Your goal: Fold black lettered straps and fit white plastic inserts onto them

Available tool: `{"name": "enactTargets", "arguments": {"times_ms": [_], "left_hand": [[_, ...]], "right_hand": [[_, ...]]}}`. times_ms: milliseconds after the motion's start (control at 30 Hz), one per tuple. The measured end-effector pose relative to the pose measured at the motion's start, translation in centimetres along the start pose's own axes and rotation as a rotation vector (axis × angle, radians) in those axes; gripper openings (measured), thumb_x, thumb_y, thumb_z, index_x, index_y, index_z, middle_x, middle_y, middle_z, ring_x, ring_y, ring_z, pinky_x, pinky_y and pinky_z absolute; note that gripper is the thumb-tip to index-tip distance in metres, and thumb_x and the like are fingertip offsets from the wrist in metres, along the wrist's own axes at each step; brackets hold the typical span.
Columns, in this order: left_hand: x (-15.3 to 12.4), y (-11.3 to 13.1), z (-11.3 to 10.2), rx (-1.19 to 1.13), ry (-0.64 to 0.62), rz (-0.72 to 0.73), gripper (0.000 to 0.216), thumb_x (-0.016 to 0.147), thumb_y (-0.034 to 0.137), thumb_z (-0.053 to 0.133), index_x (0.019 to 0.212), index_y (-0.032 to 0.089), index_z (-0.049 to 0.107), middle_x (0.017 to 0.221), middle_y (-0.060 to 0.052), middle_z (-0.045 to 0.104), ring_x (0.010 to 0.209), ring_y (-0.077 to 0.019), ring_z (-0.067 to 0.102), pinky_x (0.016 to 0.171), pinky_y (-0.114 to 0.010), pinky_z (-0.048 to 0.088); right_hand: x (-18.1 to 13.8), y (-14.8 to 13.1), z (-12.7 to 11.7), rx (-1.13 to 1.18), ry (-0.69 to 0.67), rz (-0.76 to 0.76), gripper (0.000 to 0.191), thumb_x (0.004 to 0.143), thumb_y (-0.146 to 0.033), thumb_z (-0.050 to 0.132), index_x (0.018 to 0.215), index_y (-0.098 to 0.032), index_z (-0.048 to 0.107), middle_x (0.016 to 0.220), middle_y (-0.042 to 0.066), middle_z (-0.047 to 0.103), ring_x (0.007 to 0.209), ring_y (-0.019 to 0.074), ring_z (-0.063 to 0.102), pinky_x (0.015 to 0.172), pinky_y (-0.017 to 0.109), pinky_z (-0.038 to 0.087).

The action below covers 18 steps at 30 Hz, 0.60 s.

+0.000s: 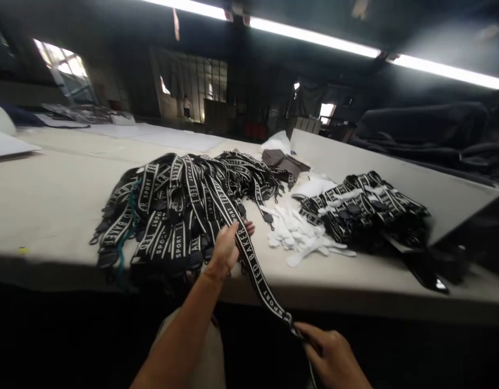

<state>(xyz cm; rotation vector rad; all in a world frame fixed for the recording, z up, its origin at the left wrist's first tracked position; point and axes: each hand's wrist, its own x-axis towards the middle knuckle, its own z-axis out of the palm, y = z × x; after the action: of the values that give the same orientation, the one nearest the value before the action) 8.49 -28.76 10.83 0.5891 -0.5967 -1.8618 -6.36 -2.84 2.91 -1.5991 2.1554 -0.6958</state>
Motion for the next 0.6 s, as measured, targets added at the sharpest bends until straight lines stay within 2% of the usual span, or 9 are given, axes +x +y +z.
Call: {"name": "enactTargets", "arguments": {"times_ms": [100,167,300,400,467,533,600], "left_hand": [[-0.8,0.6,0.4,0.048,-0.015,0.034,0.023,0.101,0.017,0.041,0.1,0.008,0.062,0.082,-0.011,0.073,0.074,-0.0168,0.071,0.079,-0.03,0.059],[-2.1,1.3,1.3,0.062,-0.079,0.063,0.025,0.102,0.019,0.042,0.101,0.008,0.065,0.082,-0.008,0.071,0.074,-0.0146,0.07,0.075,-0.025,0.058],[-5.7,2.8,3.9,0.089,-0.273,0.099,0.03,0.102,0.019,0.041,0.108,0.006,0.067,0.085,-0.008,0.069,0.075,-0.0144,0.068,0.072,-0.025,0.06],[-8.3,3.6,5.8,0.126,-0.329,0.065,0.033,0.103,0.02,0.038,0.109,0.006,0.067,0.085,-0.008,0.067,0.074,-0.0139,0.067,0.072,-0.023,0.06],[-9.8,4.0,6.9,0.109,-0.352,0.03,0.035,0.103,0.021,0.037,0.109,0.005,0.067,0.083,-0.008,0.065,0.071,-0.0122,0.065,0.069,-0.02,0.059],[-11.1,4.4,7.8,0.072,-0.361,-0.028,0.035,0.104,0.02,0.035,0.109,0.005,0.066,0.08,-0.007,0.063,0.064,-0.0095,0.063,0.061,-0.015,0.057],[-12.3,4.9,8.4,0.031,-0.368,-0.115,0.037,0.105,0.02,0.033,0.108,0.004,0.065,0.075,-0.004,0.061,0.055,-0.0057,0.059,0.05,-0.009,0.052]], "right_hand": [[-1.3,2.4,2.9,-0.037,0.021,0.285,0.054,0.08,-0.016,0.047,0.13,-0.022,0.067,0.091,0.007,0.076,0.082,0.0249,0.072,0.08,0.033,0.053],[-1.8,3.2,4.0,-0.005,0.017,0.339,0.055,0.079,-0.013,0.048,0.13,-0.022,0.066,0.096,0.008,0.076,0.088,0.0255,0.071,0.082,0.033,0.052],[-1.6,3.5,4.9,0.083,0.014,0.281,0.038,0.08,-0.015,0.055,0.111,-0.025,0.073,0.097,0.007,0.074,0.092,0.0267,0.068,0.083,0.035,0.049],[-1.2,3.1,5.2,0.282,0.053,0.158,0.018,0.075,-0.014,0.059,0.088,-0.02,0.07,0.097,0.007,0.069,0.095,0.0253,0.064,0.085,0.034,0.047],[-1.0,2.7,5.2,0.647,-0.057,0.059,0.021,0.072,-0.015,0.067,0.092,-0.019,0.065,0.102,0.006,0.067,0.101,0.0236,0.062,0.088,0.032,0.047],[-1.1,2.3,5.1,1.054,-0.305,0.013,0.048,0.067,-0.02,0.079,0.111,-0.02,0.061,0.107,0.005,0.068,0.103,0.0224,0.063,0.088,0.032,0.048],[-1.4,2.0,5.1,1.256,-0.529,0.017,0.068,0.062,-0.027,0.087,0.123,-0.022,0.058,0.106,0.004,0.069,0.1,0.022,0.065,0.088,0.033,0.049]]}}
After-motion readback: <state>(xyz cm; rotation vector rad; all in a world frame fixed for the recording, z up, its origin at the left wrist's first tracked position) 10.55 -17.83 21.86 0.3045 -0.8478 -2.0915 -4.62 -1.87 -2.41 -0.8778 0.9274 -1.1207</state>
